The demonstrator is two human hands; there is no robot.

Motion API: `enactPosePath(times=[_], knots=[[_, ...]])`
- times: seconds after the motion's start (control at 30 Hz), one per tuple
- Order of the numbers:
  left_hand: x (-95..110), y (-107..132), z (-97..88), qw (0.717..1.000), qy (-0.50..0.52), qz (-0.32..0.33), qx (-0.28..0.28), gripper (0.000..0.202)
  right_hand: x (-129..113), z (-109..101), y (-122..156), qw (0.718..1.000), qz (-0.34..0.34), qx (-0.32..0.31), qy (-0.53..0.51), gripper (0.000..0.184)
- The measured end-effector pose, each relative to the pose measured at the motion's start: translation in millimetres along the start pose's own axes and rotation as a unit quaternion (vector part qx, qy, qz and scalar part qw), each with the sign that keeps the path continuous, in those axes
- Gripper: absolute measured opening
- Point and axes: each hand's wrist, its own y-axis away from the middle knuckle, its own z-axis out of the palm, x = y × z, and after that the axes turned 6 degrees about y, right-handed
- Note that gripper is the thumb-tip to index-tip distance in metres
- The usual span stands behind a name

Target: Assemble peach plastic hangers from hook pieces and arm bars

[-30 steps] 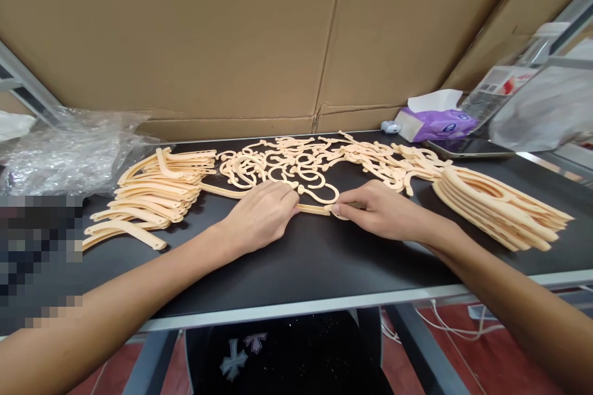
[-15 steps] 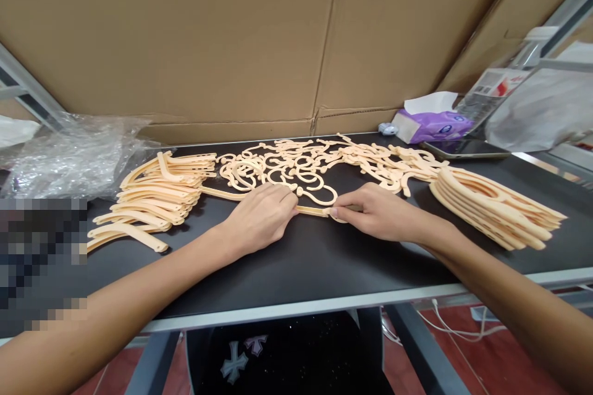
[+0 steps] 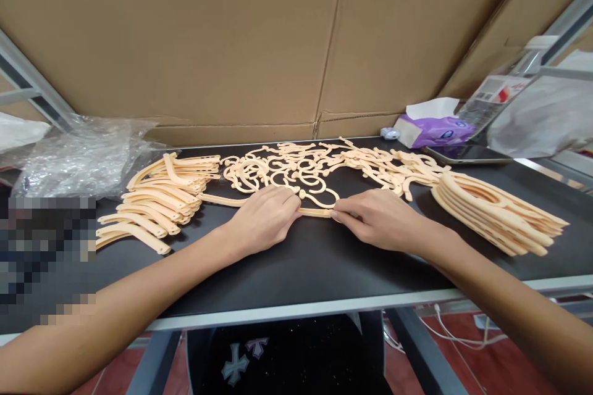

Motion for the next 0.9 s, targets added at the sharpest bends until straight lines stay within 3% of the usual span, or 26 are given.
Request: enactPosePath(times=[0.27,0.43,0.9], knots=[[0,-1,-1.5,1.0,0.006,0.001,-0.004,0.021,2,-2,3,0.992,-0.054,0.012,0.109,0.03],[0,0,-0.9,1.0,0.003,0.0,0.004,0.022,3,3,6,0.989,-0.069,0.041,0.12,0.032],[0,2,0.1,0.999,0.008,0.013,0.032,0.02,10,20,14,0.988,-0.01,0.142,0.067,0.039]])
